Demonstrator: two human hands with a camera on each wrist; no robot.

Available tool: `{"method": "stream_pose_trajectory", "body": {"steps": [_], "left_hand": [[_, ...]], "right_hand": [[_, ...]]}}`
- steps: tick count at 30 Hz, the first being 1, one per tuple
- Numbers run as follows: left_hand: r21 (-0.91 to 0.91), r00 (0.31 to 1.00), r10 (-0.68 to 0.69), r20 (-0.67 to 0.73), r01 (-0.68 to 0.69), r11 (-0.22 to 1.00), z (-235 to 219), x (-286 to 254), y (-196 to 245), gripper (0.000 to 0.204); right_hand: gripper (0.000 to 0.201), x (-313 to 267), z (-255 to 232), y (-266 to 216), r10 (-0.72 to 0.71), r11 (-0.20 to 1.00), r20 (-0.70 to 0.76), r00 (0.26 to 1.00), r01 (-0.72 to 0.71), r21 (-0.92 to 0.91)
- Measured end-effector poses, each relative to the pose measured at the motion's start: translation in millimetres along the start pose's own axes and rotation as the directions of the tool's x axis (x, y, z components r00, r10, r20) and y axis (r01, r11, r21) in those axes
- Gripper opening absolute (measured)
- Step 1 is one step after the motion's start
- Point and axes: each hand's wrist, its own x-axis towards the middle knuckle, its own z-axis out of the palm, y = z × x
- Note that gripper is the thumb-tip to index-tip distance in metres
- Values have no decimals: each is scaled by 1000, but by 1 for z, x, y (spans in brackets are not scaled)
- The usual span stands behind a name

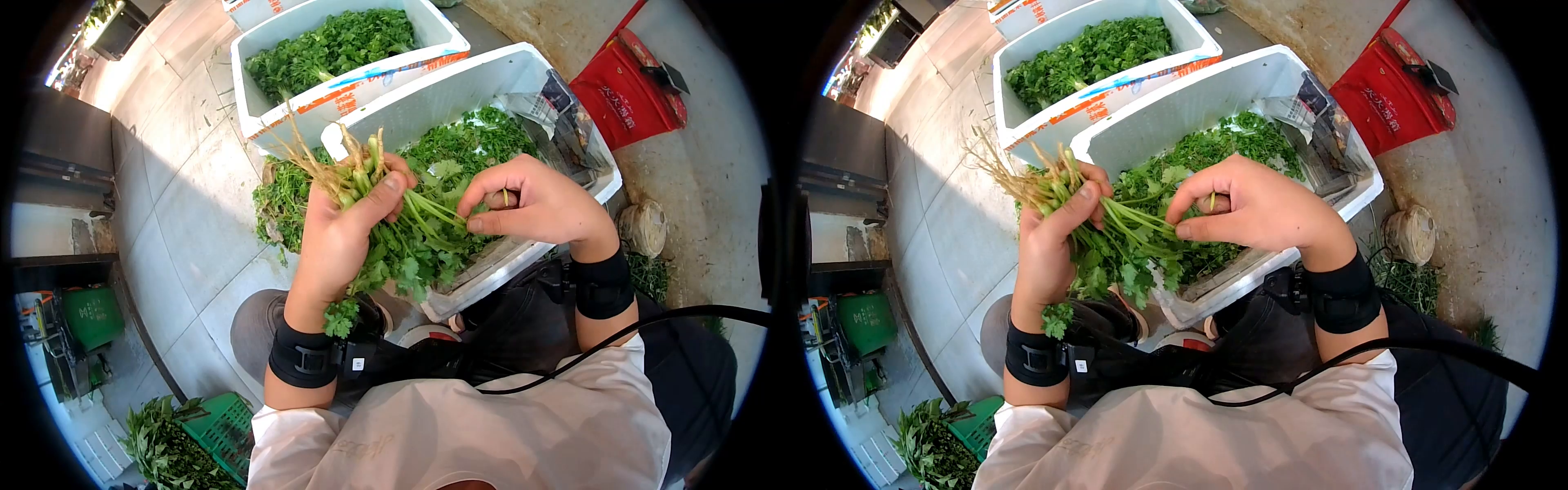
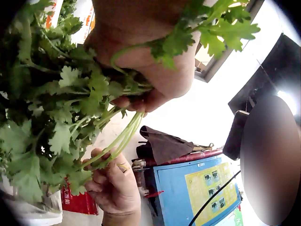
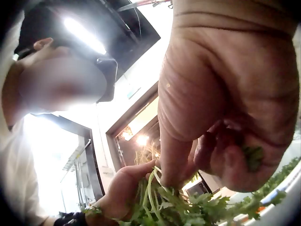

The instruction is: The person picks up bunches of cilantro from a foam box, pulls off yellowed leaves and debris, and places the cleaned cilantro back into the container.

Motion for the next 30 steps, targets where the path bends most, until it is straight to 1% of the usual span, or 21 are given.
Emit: {"method": "stream_pose_trajectory", "body": {"steps": [2, 6, 8, 9, 11, 12, 14, 15, 17, 18, 20, 21, 22, 23, 24, 25, 26, 27, 28, 29, 30], "left_hand": [[45, 999, 3, 42, -5, 999, -1, 0, 1, 15], [102, 999, -13, 48, 8, 995, -1, 0, 2, 14], [219, 998, 20, 51, -31, 975, -2, 0, 1, 11], [219, 998, 20, 51, -31, 975, -2, 1, 1, 11], [303, 1000, 9, 25, -16, 953, 0, 1, 2, 11], [304, 1000, 11, 26, -18, 953, 0, 2, 0, 11], [397, 998, 56, -6, -48, 916, -2, 5, -6, 11], [398, 998, 57, -6, -50, 916, -2, 6, -8, 11], [424, 999, 8, 48, -28, 905, -2, 7, -9, 14], [425, 999, 9, 49, -29, 905, -1, 7, -9, 14], [527, 993, -80, 86, 23, 850, 4, 6, -11, 16], [503, 992, -52, 115, -12, 864, 5, 7, -17, 17], [504, 992, -55, 117, -11, 864, 5, 6, -20, 17], [533, 983, -83, 163, -17, 846, 7, 5, -20, 17], [562, 972, -112, 207, -24, 827, 8, 4, -20, 18], [622, 962, -149, 230, -28, 782, 10, 4, -17, 19], [622, 962, -150, 230, -27, 782, 11, 5, -18, 19], [642, 958, -166, 232, -23, 766, 11, 5, -20, 19], [662, 955, -181, 233, -20, 749, 10, 5, -21, 20], [663, 956, -180, 232, -20, 749, 9, 5, -21, 20], [610, 961, -188, 201, 27, 792, 7, 5, -21, 19]], "right_hand": [[10, 0, -2, 2, -5, 999, -18, 1000, 4, -47], [9, 0, -2, 4, 36, 999, -69, 997, -36, -11], [7, -1, -2, 6, 22, 1000, -104, 994, -22, -2], [7, -1, -3, 6, 22, 1000, -104, 994, -22, -2], [7, -3, -6, 7, -10, 1000, -96, 995, 8, -17], [7, -3, -6, 8, -11, 1000, -96, 995, 9, -18], [7, -4, -6, 11, -9, 999, -198, 980, 15, 31], [7, -4, -7, 11, -11, 999, -199, 980, 17, 30], [7, -4, -8, 9, -43, 996, -352, 935, 68, 58], [7, -3, -9, 10, -44, 996, -353, 935, 68, 58], [8, -2, -9, 11, -52, 972, -348, 936, 128, 199], [8, -2, -8, 11, -51, 971, -349, 936, 128, 201], [8, -1, -6, 11, -54, 954, -360, 932, 154, 257], [9, 0, -5, 11, -55, 933, -370, 927, 180, 312], [9, -1, -7, 13, -54, 933, -371, 927, 180, 313], [9, -1, -11, 17, -69, 887, -374, 925, 229, 402], [9, -1, -13, 19, -85, 830, -377, 922, 275, 485], [10, 0, -14, 17, -97, 791, -418, 903, 325, 519], [10, 1, -15, 18, -97, 790, -417, 904, 325, 520], [10, 3, -17, 20, -61, 786, -479, 876, 337, 518], [10, 3, -19, 21, -24, 783, -538, 842, 351, 514]]}}
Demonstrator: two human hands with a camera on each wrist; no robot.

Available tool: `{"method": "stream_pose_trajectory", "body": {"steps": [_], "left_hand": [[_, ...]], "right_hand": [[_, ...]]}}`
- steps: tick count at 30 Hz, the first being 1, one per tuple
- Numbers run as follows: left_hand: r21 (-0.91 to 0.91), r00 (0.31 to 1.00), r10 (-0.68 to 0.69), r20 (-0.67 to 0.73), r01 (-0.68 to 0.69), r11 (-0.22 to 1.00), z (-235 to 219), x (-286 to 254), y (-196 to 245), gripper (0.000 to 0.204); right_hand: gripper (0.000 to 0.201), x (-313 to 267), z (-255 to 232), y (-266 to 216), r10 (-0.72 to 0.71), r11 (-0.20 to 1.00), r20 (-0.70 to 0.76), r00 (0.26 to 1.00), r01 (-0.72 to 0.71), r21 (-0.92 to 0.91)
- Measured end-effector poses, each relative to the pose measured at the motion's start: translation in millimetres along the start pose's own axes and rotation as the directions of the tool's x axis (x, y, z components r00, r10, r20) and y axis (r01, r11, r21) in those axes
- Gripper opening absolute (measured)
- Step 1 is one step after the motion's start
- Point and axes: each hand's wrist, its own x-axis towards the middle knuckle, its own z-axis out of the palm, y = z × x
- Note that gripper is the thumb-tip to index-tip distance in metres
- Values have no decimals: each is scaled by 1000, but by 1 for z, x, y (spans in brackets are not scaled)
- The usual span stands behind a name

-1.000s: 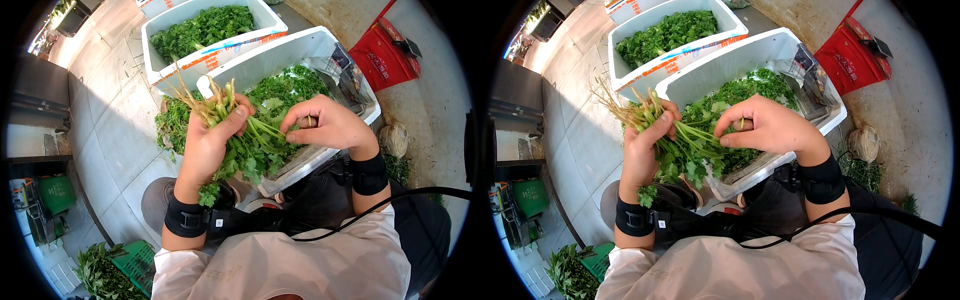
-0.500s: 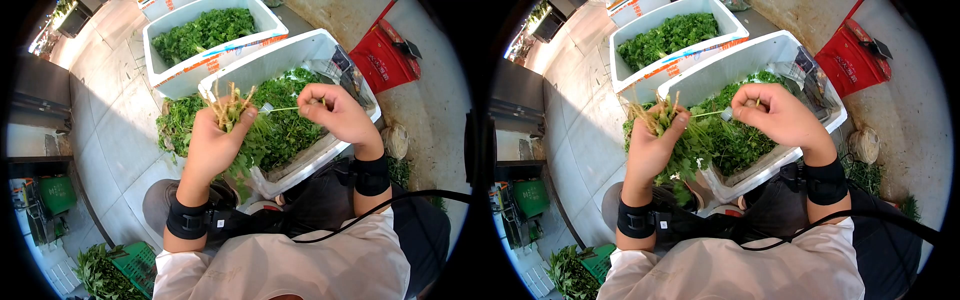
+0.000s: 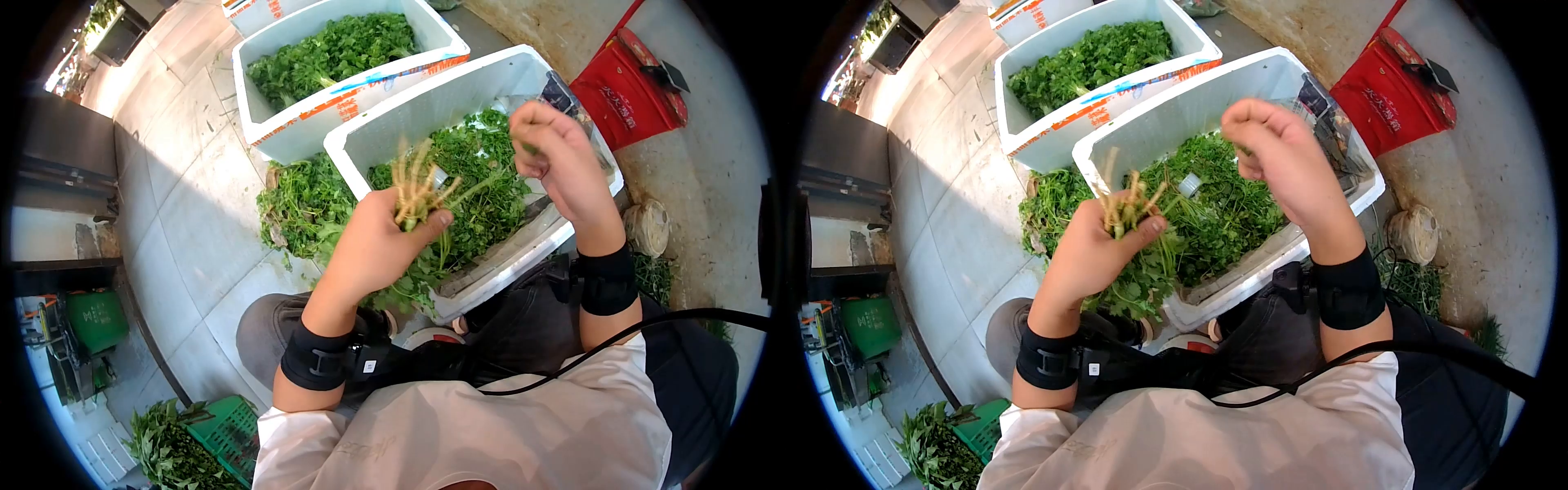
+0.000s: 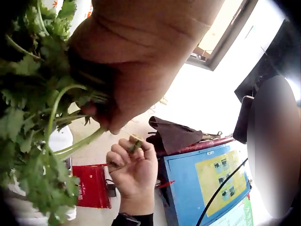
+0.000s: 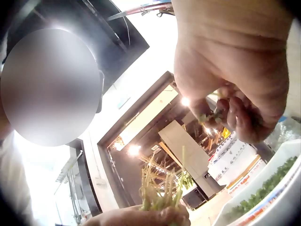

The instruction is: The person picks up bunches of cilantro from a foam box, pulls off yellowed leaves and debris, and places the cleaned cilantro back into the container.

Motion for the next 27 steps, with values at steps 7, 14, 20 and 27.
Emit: {"method": "stream_pose_trajectory", "body": {"steps": [7, 14, 20, 27], "left_hand": [[-241, 995, -11, -103, -14, 971, -3, -1, 2, 16], [-390, 987, 14, -163, -77, 918, 2, 1, -4, 25], [-397, 998, -12, -69, -17, 918, 2, 4, -6, 20], [-465, 994, 87, -60, -105, 879, -10, -4, -7, 24]], "right_hand": [[11, -7, 22, 10, -29, 855, 332, 943, 196, -481], [15, -3, 45, 17, -109, 864, 167, 980, 176, -471], [16, 25, 55, 4, -97, 883, -2, 995, 85, -461], [19, 94, 83, 31, -97, 819, 116, 988, 146, -555]]}}
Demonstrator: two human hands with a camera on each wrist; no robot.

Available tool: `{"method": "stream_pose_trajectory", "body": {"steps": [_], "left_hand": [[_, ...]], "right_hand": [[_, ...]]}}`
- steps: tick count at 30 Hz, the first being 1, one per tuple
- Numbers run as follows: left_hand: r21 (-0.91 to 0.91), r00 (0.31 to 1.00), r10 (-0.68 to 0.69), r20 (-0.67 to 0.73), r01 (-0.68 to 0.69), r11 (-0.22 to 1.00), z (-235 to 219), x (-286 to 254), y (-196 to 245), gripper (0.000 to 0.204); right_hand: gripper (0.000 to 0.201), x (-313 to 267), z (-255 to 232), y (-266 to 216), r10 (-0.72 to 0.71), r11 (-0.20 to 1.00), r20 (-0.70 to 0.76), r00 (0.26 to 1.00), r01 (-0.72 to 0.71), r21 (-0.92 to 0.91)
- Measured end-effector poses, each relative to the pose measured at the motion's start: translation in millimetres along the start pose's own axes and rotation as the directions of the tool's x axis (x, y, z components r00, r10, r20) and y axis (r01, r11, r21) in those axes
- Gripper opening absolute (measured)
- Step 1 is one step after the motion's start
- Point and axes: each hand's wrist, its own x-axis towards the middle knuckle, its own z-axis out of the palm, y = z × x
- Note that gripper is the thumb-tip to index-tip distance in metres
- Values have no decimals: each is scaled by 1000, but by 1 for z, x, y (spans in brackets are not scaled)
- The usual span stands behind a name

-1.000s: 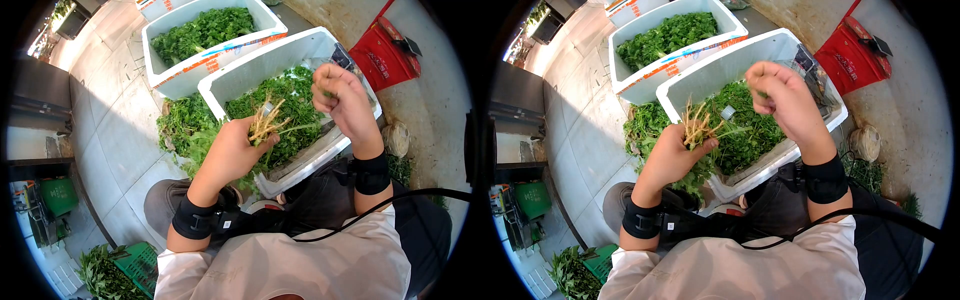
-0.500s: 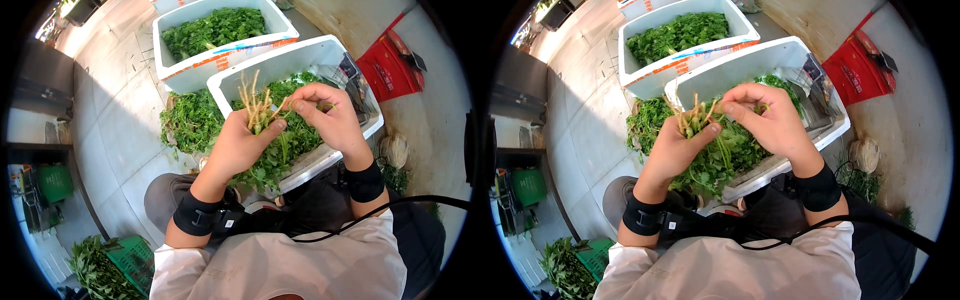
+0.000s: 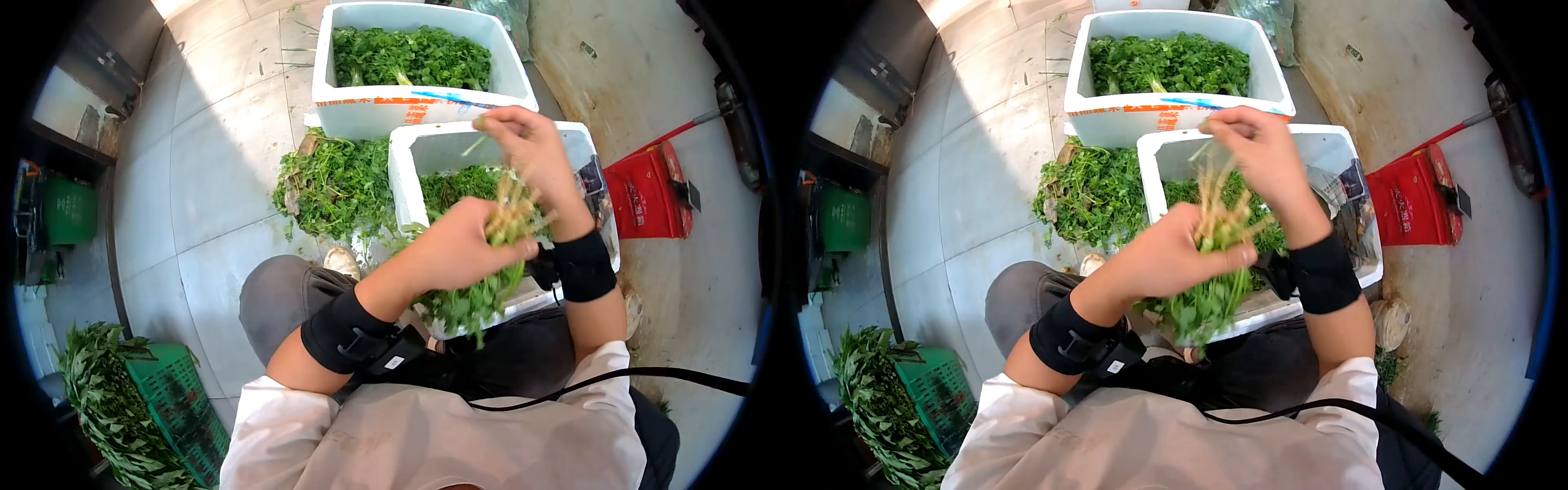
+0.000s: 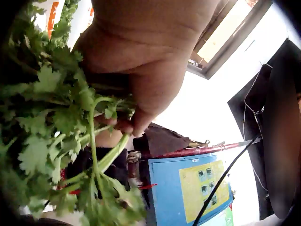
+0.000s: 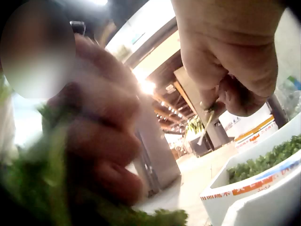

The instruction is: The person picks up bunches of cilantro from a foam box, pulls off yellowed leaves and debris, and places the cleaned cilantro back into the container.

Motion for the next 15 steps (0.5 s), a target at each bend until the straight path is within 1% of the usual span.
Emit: {"method": "stream_pose_trajectory", "body": {"steps": [1, 2, 3, 5, 6, 8, 9, 11, 12, 13, 15], "left_hand": [[-16, 988, 61, 140, -59, 998, -3, -2, 2, 23], [26, 972, 36, 234, -43, 999, -5, -6, 6, 22], [101, 959, 29, 283, -60, 993, -7, -13, 17, 25], [43, 893, 61, 445, -89, 995, -6, -13, 10, 29], [39, 900, 62, 431, -88, 995, -6, -14, 10, 29], [27, 857, 56, 512, -81, 996, -7, -16, 12, 33], [18, 863, 57, 501, -77, 997, -9, -18, 15, 33], [136, 864, 5, 504, -85, 987, -13, -20, 21, 36], [110, 867, 43, 496, -112, 988, -12, -20, 16, 35], [106, 872, 47, 488, -112, 988, -12, -19, 14, 35], [60, 906, 109, 409, -146, 988, -12, -19, 10, 34]], "right_hand": [[19, 10, 12, 2, 0, 999, 81, 997, -3, 39], [18, 18, 24, 1, 57, 998, 154, 986, -62, 30], [17, 24, 39, 4, 70, 994, 230, 971, -88, 69], [31, 37, 64, 10, 64, 982, 380, 923, -126, 143], [31, 39, 75, 10, 64, 982, 394, 917, -128, 140], [49, 42, 92, 13, -34, 999, 566, 824, 37, 7], [49, 43, 96, 19, -28, 1000, 577, 816, 31, 4], [55, 49, 101, 33, 144, 990, 646, 750, -117, -85], [57, 47, 107, 36, 198, 980, 576, 793, -138, -146], [57, 49, 104, 41, 200, 979, 584, 787, -137, -151], [60, 53, 87, 53, 397, 915, 571, 718, -263, -306]]}}
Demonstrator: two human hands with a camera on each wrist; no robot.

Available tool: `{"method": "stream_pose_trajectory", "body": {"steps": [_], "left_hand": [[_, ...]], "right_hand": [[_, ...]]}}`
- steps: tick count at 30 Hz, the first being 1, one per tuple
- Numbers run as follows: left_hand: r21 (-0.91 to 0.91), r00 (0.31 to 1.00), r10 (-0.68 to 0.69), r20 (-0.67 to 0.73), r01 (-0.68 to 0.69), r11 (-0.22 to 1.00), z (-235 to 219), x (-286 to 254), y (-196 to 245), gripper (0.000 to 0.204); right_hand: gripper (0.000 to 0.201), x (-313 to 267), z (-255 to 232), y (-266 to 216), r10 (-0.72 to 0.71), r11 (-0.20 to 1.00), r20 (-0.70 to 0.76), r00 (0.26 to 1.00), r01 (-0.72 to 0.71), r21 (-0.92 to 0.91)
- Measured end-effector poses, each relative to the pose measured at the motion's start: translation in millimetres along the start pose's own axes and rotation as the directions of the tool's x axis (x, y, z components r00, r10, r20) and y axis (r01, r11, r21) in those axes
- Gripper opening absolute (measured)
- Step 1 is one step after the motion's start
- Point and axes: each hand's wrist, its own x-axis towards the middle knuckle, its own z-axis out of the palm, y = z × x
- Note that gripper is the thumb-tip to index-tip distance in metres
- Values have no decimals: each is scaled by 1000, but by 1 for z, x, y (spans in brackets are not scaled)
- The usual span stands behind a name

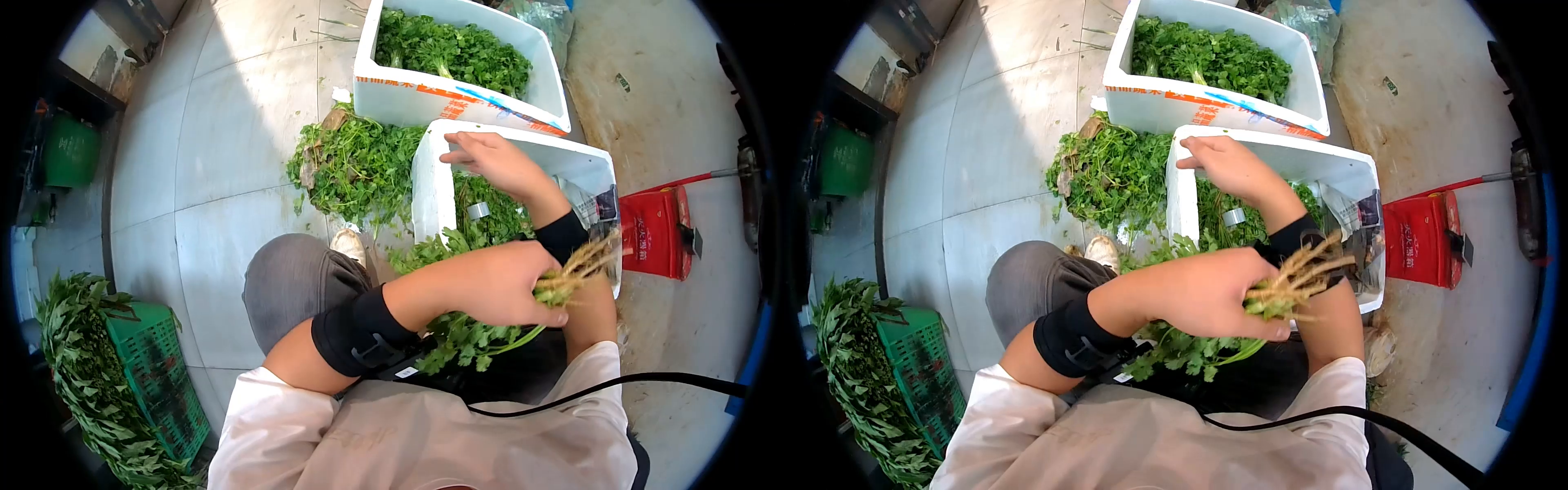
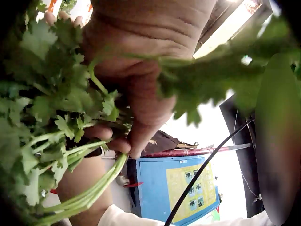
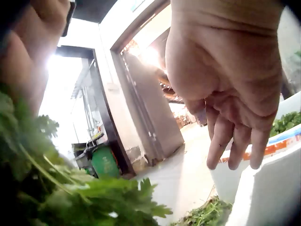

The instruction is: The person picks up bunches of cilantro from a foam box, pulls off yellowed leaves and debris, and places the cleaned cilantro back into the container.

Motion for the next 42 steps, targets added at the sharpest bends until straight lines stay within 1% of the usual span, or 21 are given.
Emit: {"method": "stream_pose_trajectory", "body": {"steps": [1, 2, 4, 6, 7, 8, 9, 10, 12, 13, 16, 17, 18, 21, 28, 30, 32, 34, 36, 37, 42], "left_hand": [[31, 997, -56, -51, 58, 998, -2, -1, 4, 34], [18, 993, 31, -115, -29, 999, 1, -2, -1, 30], [-106, 943, -75, -324, 42, 993, -3, 0, 0, 25], [-254, 884, -18, -467, -115, 960, -6, 6, -11, 22], [-307, 851, -111, -514, -61, 950, -5, 8, -8, 22], [-226, 814, -64, -577, -84, 970, -2, 11, -18, 22], [-352, 821, -119, -558, -104, 930, 1, 13, -8, 21], [-458, 814, -176, -553, -121, 880, -1, 9, 1, 21], [-463, 814, -208, -542, -82, 883, 0, 11, 0, 21], [-462, 800, -244, -548, -47, 885, 4, 14, -1, 21], [-438, 797, -228, -559, -50, 898, 7, 19, -4, 20], [-431, 785, -244, -569, -32, 902, 9, 20, -2, 19], [-434, 799, -261, -541, 0, 901, 12, 23, -4, 19], [-401, 772, -245, -586, -13, 916, 9, 25, -12, 22], [-387, 779, -270, -565, 39, 921, 14, 27, -14, 21], [-390, 771, -277, -573, 42, 920, 13, 25, -11, 19], [-367, 781, -289, -553, 83, 926, 13, 25, -10, 17], [-378, 780, -297, -552, 83, 922, 14, 26, -10, 16], [-329, 766, -284, -576, 101, 939, 15, 25, -9, 16], [-332, 764, -288, -578, 103, 938, 15, 24, -10, 16], [-259, 781, -278, -559, 154, 954, 15, 24, -11, 16]], "right_hand": [[61, -15, -3, -7, -63, 992, -24, 998, 60, -115], [61, -27, -4, -12, -64, 992, -25, 998, 60, -115], [59, -60, -9, -10, -74, 973, -69, 995, 87, 214], [57, -86, -11, -9, -67, 965, -170, 983, 107, 241], [58, -108, -14, -13, -91, 923, -160, 983, 144, 357], [58, -118, -11, -17, -133, 869, -133, 982, 180, 460], [56, -139, -13, 3, -221, 765, -118, 968, 247, 595], [56, -154, -8, 6, -216, 759, -136, 967, 254, 600], [56, -174, 3, -3, -165, 901, -318, 934, 274, 337], [47, -184, 2, -5, -222, 889, -310, 925, 322, 325], [40, -195, 3, 2, -201, 923, -346, 916, 296, 246], [27, -195, 2, -1, -173, 886, -362, 916, 305, 349], [27, -201, 5, 3, -154, 876, -385, 910, 306, 373], [16, -196, 8, 6, -172, 929, -365, 915, 274, 250], [18, -198, -8, 23, -186, 877, -362, 913, 321, 358], [23, -205, -22, 26, -117, 889, -353, 928, 257, 380], [26, -207, -26, 34, -111, 707, -355, 928, 325, 628], [26, -206, -29, 39, -127, 695, -348, 929, 333, 637], [26, -207, -35, 42, -180, 614, -325, 928, 364, 700], [26, -205, -37, 47, -209, 521, -326, 922, 387, 761], [27, -206, -43, 49, -261, 379, -276, 925, 361, 852]]}}
